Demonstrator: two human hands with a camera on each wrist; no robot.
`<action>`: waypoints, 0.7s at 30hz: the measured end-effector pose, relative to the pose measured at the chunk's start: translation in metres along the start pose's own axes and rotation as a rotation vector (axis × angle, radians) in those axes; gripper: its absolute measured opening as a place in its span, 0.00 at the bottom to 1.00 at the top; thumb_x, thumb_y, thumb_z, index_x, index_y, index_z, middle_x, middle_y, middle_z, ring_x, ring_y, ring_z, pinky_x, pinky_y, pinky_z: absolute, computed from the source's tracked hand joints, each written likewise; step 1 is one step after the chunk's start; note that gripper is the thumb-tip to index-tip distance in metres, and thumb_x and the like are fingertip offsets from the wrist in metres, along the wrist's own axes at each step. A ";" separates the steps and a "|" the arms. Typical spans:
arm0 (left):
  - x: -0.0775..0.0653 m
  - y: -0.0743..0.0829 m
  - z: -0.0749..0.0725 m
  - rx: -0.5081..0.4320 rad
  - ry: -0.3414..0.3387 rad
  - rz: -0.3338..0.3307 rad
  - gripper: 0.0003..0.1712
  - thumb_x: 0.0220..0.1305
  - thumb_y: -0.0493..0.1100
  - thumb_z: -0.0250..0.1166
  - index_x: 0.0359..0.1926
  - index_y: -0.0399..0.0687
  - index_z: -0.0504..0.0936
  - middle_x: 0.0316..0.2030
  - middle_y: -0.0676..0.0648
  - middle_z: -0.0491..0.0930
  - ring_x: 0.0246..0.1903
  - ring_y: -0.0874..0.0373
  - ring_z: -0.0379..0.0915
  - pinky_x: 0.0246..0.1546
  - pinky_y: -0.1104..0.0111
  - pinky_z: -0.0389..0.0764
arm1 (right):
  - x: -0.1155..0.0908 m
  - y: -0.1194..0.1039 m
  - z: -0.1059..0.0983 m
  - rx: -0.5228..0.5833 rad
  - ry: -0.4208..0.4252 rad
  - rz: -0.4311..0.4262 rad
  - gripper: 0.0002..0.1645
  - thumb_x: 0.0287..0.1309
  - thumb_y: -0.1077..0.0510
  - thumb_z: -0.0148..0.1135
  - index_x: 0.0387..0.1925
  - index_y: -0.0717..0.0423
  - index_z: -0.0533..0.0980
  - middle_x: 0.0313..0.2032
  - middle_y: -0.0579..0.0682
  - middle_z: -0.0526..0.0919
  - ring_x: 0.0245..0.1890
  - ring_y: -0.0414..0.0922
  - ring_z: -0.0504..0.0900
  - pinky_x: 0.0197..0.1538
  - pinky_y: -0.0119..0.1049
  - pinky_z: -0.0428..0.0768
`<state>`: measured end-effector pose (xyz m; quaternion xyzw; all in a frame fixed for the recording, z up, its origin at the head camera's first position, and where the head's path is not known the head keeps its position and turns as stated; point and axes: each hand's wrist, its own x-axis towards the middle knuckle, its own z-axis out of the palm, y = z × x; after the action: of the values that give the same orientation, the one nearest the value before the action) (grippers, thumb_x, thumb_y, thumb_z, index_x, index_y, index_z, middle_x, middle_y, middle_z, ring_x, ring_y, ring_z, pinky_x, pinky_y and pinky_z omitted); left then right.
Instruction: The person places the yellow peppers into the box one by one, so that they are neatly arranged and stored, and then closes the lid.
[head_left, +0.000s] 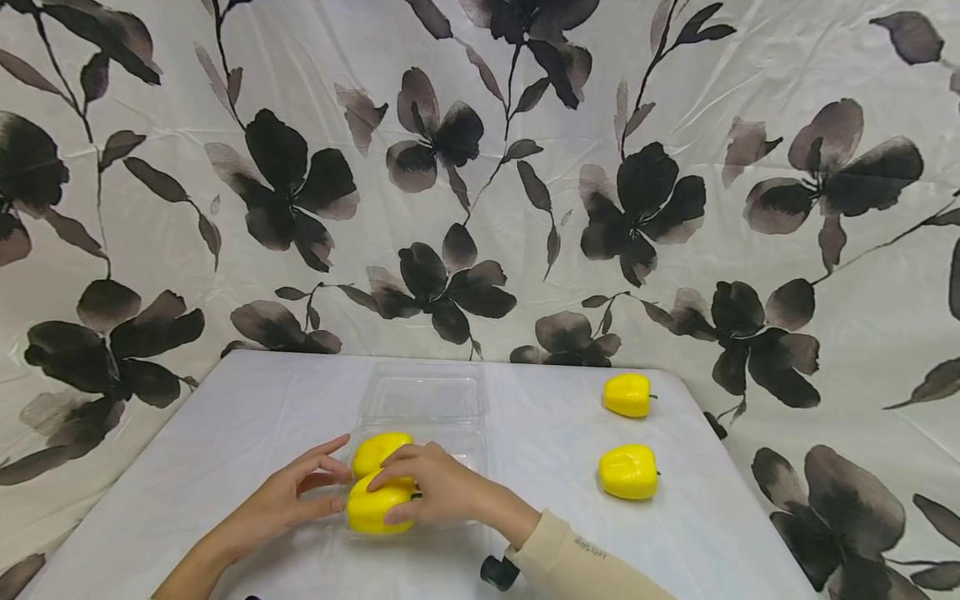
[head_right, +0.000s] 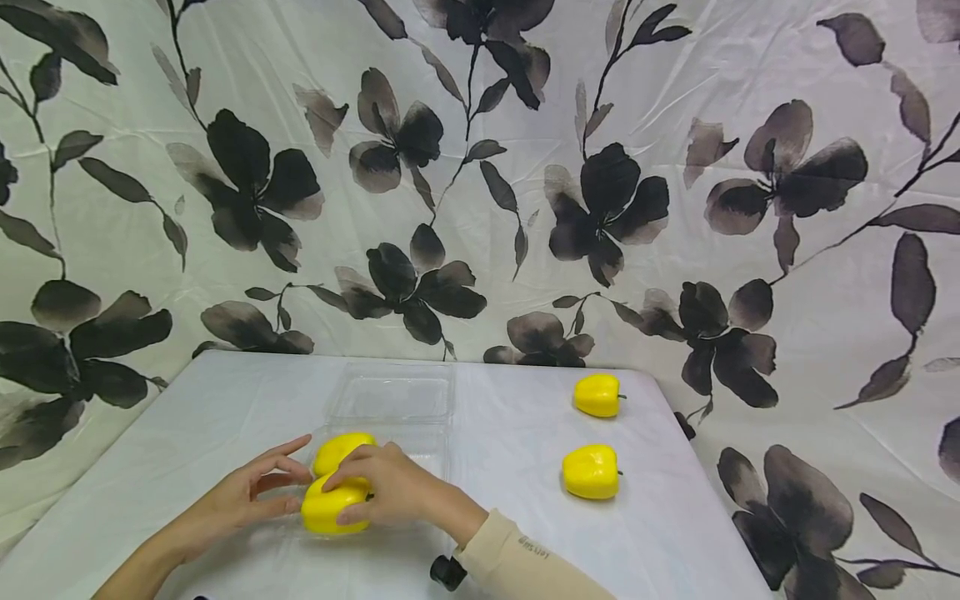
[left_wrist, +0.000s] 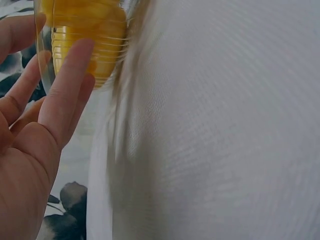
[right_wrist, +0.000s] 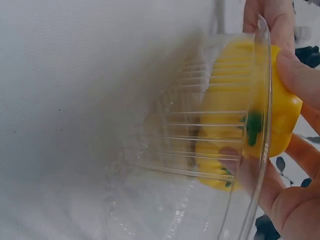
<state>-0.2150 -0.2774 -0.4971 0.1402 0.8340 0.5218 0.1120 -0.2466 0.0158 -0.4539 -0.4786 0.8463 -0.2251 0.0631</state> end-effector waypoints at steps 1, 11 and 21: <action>0.000 0.000 0.000 0.001 0.000 0.007 0.21 0.68 0.50 0.75 0.56 0.49 0.81 0.84 0.43 0.50 0.70 0.38 0.70 0.71 0.36 0.69 | 0.000 0.000 0.001 -0.009 0.001 -0.002 0.25 0.65 0.46 0.75 0.63 0.39 0.83 0.65 0.40 0.82 0.65 0.37 0.74 0.64 0.32 0.70; -0.001 0.001 -0.001 0.003 0.007 0.032 0.21 0.68 0.49 0.75 0.56 0.46 0.81 0.84 0.41 0.50 0.69 0.37 0.71 0.71 0.35 0.69 | 0.000 -0.006 0.006 -0.114 0.023 -0.016 0.26 0.64 0.44 0.76 0.63 0.37 0.83 0.66 0.41 0.80 0.64 0.38 0.75 0.60 0.27 0.71; 0.000 0.001 0.001 -0.001 0.002 0.016 0.21 0.69 0.49 0.75 0.56 0.47 0.81 0.84 0.41 0.49 0.69 0.37 0.70 0.71 0.35 0.69 | -0.003 0.005 -0.003 -0.080 -0.097 -0.023 0.26 0.73 0.47 0.66 0.69 0.31 0.78 0.72 0.40 0.74 0.65 0.42 0.72 0.66 0.33 0.74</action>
<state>-0.2145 -0.2765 -0.4965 0.1465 0.8327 0.5232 0.1072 -0.2502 0.0210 -0.4539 -0.5009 0.8449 -0.1685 0.0824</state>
